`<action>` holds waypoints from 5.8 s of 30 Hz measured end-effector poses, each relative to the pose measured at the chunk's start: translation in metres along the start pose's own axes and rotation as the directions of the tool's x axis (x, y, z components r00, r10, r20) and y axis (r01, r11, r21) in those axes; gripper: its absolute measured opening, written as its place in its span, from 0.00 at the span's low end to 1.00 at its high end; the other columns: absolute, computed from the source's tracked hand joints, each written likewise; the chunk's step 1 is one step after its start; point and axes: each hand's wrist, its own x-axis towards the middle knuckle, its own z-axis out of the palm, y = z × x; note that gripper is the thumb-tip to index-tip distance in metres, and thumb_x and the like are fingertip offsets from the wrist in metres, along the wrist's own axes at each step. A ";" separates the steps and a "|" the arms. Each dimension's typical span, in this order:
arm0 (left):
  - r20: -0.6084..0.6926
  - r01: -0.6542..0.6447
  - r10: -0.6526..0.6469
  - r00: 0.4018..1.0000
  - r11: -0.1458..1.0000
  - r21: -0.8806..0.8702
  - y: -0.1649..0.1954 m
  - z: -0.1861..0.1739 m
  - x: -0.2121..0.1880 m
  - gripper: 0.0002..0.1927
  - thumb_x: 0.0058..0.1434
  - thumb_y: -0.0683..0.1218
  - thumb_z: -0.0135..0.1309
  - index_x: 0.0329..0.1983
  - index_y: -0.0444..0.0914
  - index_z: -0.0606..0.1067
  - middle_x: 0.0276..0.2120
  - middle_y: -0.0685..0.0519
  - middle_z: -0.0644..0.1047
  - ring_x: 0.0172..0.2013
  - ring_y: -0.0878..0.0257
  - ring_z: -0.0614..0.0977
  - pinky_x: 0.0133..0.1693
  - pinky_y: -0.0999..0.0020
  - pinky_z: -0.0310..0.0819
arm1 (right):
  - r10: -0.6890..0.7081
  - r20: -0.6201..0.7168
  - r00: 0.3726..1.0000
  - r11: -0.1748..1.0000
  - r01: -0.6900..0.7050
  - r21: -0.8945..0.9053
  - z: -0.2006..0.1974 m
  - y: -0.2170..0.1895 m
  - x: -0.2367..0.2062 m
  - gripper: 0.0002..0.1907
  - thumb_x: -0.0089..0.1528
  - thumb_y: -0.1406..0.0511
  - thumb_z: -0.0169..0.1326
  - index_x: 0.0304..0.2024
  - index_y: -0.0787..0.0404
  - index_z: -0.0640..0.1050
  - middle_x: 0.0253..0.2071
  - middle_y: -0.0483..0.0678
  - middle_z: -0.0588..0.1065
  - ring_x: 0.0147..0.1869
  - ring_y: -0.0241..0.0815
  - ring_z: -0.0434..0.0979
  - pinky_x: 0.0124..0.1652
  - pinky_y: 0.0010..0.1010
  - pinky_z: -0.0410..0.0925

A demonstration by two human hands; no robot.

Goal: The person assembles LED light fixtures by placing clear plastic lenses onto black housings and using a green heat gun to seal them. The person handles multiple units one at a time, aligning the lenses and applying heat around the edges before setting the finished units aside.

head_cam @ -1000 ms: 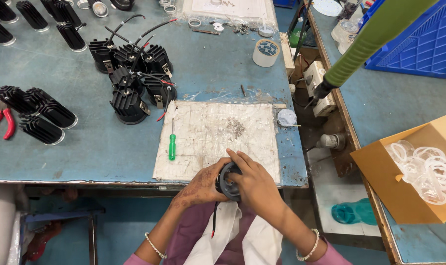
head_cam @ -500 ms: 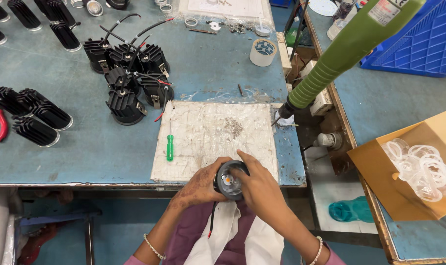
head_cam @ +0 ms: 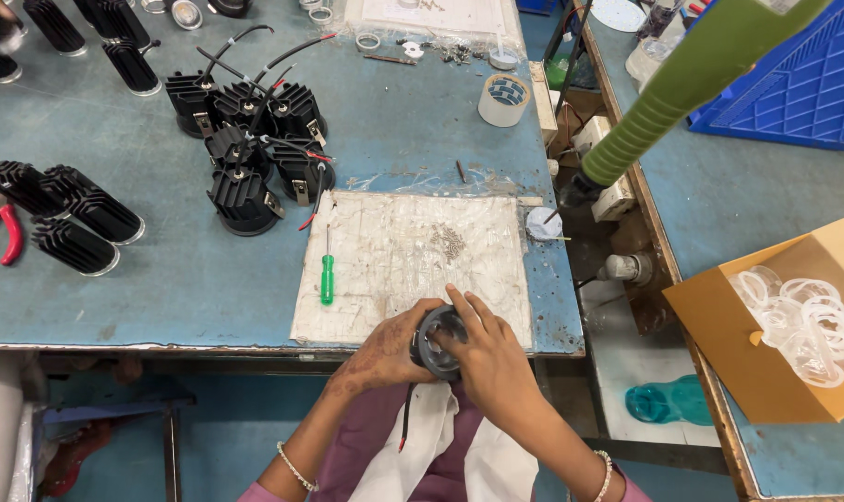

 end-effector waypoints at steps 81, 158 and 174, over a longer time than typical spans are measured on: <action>-0.016 -0.067 0.067 0.998 0.998 -0.005 -0.010 0.003 -0.001 0.44 0.38 0.51 0.70 0.60 0.44 0.66 0.47 0.49 0.80 0.51 0.49 0.82 0.53 0.57 0.74 | 0.291 0.127 0.948 0.864 -0.317 0.392 0.019 0.012 -0.006 0.20 0.57 0.70 0.51 0.51 0.63 0.82 0.71 0.65 0.59 0.74 0.64 0.55 0.67 0.45 0.54; -0.073 -0.154 0.156 0.985 0.988 0.026 -0.023 0.013 -0.001 0.42 0.42 0.48 0.70 0.62 0.43 0.66 0.49 0.48 0.80 0.52 0.49 0.81 0.54 0.57 0.74 | 0.423 -0.049 0.905 0.903 -0.417 0.104 0.036 -0.026 -0.006 0.18 0.55 0.72 0.49 0.46 0.74 0.78 0.67 0.78 0.54 0.70 0.72 0.54 0.66 0.49 0.54; -0.053 -0.123 0.127 0.990 0.989 0.080 -0.027 0.016 0.001 0.46 0.40 0.50 0.70 0.63 0.44 0.64 0.48 0.47 0.79 0.52 0.48 0.79 0.54 0.55 0.72 | 0.386 0.009 0.923 0.865 -0.365 0.344 0.036 -0.003 -0.013 0.17 0.56 0.72 0.49 0.46 0.71 0.79 0.71 0.72 0.52 0.70 0.68 0.54 0.66 0.49 0.54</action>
